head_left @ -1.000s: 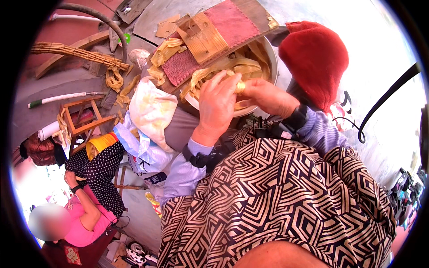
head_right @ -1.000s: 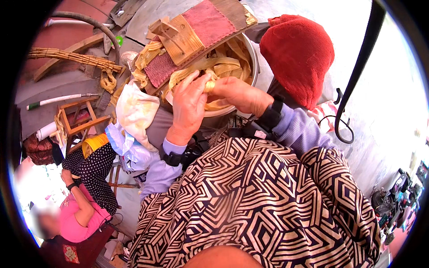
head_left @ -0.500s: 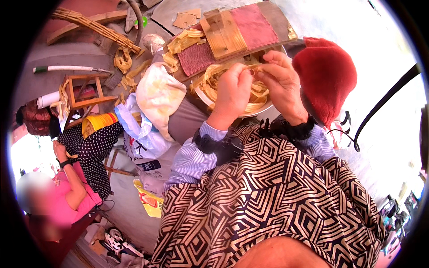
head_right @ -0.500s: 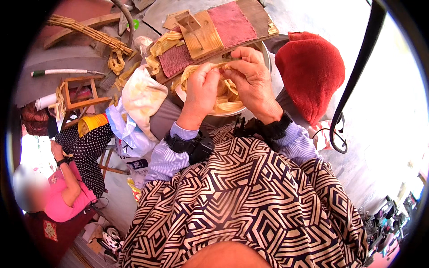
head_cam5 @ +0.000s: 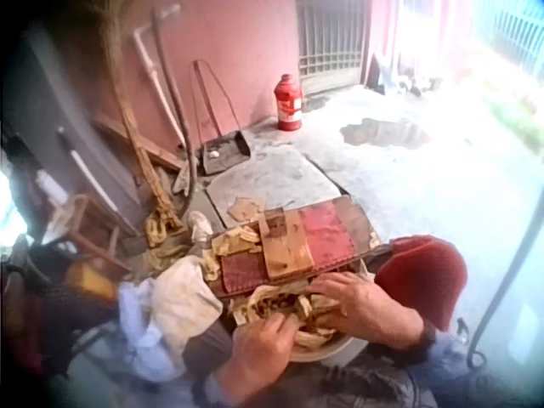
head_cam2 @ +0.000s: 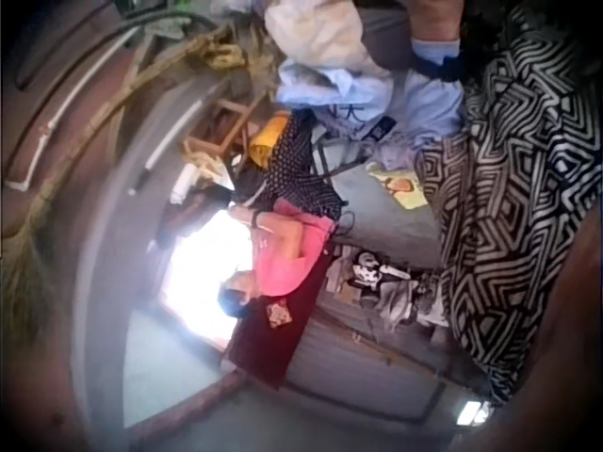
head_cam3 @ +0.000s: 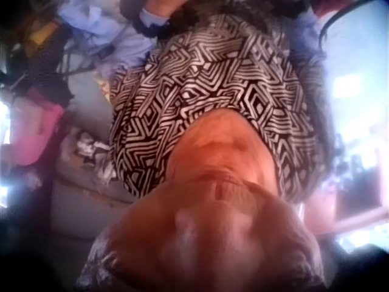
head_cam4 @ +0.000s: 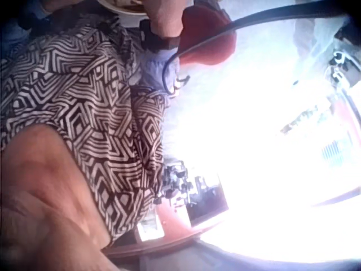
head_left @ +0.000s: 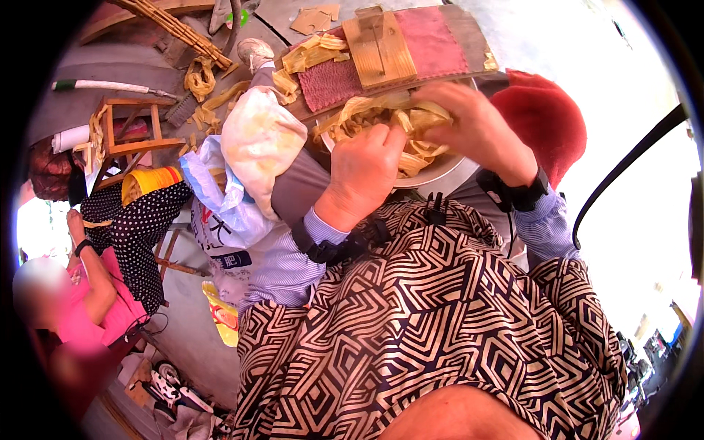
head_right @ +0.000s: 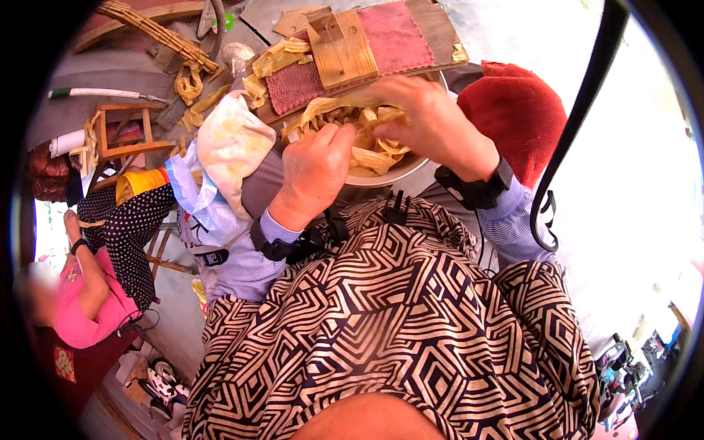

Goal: The person is weaving and tying thin strips of bamboo together by hand, picking them from a bowl and adding them to a growing bundle.

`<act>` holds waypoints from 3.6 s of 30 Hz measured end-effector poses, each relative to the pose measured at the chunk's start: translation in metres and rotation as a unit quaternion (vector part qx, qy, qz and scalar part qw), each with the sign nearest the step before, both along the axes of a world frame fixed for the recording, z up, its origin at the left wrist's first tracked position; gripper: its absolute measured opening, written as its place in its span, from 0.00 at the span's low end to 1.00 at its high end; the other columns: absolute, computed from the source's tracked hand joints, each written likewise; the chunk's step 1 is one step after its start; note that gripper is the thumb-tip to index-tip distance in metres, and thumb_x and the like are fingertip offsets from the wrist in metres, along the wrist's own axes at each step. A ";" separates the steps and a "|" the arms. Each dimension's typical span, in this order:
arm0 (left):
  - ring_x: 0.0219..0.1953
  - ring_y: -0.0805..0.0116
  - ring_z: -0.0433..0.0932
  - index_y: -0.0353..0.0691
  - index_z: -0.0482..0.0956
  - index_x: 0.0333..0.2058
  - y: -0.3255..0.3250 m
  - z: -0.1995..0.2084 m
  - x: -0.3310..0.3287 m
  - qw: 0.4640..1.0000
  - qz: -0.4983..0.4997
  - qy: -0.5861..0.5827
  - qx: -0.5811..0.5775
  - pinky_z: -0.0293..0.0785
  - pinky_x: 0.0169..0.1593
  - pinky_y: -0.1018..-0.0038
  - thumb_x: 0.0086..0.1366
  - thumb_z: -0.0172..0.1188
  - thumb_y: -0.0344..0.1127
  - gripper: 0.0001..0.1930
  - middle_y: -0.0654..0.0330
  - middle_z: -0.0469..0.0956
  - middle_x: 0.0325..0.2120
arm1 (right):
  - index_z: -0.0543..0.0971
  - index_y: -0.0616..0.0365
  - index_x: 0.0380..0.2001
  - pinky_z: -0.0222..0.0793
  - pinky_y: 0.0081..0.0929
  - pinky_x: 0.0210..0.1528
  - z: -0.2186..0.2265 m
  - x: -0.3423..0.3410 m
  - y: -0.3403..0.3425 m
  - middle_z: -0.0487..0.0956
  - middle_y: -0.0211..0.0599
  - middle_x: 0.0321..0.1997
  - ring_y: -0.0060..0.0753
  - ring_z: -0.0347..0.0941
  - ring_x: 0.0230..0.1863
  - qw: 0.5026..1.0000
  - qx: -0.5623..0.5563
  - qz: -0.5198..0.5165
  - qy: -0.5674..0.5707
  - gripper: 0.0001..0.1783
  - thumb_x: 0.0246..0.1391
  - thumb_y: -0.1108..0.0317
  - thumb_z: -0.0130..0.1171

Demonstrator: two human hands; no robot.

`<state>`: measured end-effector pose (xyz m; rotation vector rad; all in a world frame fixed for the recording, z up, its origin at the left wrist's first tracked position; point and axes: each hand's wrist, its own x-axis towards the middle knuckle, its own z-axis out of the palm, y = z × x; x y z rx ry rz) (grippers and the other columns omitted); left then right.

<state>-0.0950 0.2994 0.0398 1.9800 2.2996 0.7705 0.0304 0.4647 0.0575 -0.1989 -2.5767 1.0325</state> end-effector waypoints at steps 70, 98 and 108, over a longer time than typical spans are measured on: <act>0.24 0.84 0.63 0.37 0.73 0.43 0.026 0.023 0.017 0.630 -0.008 -0.776 -0.028 0.60 0.26 0.85 0.68 0.48 0.37 0.11 0.70 0.67 0.22 | 0.80 0.60 0.40 0.69 0.20 0.22 0.020 -0.009 -0.042 0.78 0.31 0.20 0.18 0.73 0.20 0.880 -0.428 -0.205 -0.005 0.10 0.59 0.67 0.56; 0.35 0.45 0.76 0.36 0.74 0.44 0.043 0.000 0.011 0.937 -0.022 -0.346 -0.028 0.71 0.38 0.60 0.62 0.55 0.37 0.14 0.48 0.76 0.34 | 0.80 0.63 0.39 0.67 0.24 0.51 -0.042 0.014 -0.034 0.75 0.33 0.48 0.27 0.71 0.50 0.833 -0.517 -0.194 0.018 0.09 0.54 0.74 0.56; 0.19 0.79 0.65 0.35 0.75 0.31 0.041 -0.012 0.031 0.670 0.120 -0.731 -0.045 0.62 0.24 0.80 0.70 0.48 0.40 0.15 0.70 0.68 0.18 | 0.78 0.69 0.29 0.67 0.21 0.47 -0.028 0.010 -0.024 0.72 0.36 0.48 0.27 0.70 0.47 0.902 -0.263 -0.311 0.144 0.03 0.48 0.81 0.59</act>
